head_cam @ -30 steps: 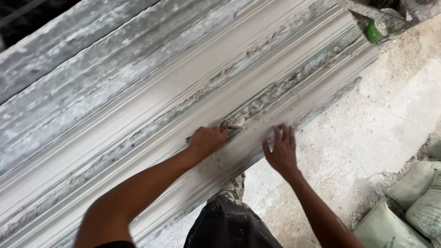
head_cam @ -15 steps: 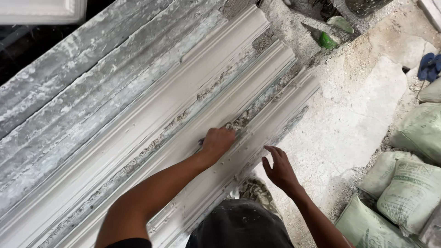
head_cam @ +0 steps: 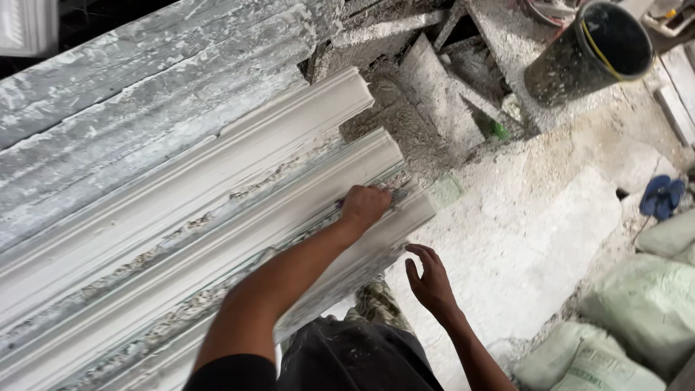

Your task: The person uses a small knife to scrape dried plaster residue off the grooved surfaces of long plaster cornice moldings laid on a work table, working along the flutes and edges of each strip and moving between moldings to clean them.

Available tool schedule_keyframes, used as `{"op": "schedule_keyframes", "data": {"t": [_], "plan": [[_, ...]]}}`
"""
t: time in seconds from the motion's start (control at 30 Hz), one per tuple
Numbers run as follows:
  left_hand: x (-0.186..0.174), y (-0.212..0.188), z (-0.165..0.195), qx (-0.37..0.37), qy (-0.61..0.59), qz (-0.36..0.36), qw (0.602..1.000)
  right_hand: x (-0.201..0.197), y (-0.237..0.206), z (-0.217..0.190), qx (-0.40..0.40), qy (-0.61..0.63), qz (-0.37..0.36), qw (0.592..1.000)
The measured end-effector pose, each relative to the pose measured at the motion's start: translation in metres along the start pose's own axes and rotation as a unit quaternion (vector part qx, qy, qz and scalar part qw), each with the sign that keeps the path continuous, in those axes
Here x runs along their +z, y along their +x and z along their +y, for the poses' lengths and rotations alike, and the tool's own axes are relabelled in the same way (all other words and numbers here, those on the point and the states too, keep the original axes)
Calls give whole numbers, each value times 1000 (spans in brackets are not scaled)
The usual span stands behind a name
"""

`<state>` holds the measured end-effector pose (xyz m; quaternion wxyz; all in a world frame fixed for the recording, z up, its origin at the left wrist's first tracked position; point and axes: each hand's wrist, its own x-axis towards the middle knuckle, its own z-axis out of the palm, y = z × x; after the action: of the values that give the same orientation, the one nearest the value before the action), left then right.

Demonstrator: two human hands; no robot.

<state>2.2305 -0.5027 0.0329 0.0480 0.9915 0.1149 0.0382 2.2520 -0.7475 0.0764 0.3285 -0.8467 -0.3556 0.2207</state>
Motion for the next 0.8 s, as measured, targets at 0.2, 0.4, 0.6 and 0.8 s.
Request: {"op": "schedule_keyframes", "data": {"t": [0.2,0.4,0.6,0.8], "plan": [[-11,74,46,-47,19,-56,997,-61,38,50,-32,-5,-5,999],[-49,-19,17,-202,-282,-110,931,-61,63,56,-34,51,-60,996],[-55,-186,51,-436,-468,70,766,-16,76,7,-148,86,-154,973],[-65,-319,109,-577,-472,304,594,51,60,-67,-257,86,-271,924]]}}
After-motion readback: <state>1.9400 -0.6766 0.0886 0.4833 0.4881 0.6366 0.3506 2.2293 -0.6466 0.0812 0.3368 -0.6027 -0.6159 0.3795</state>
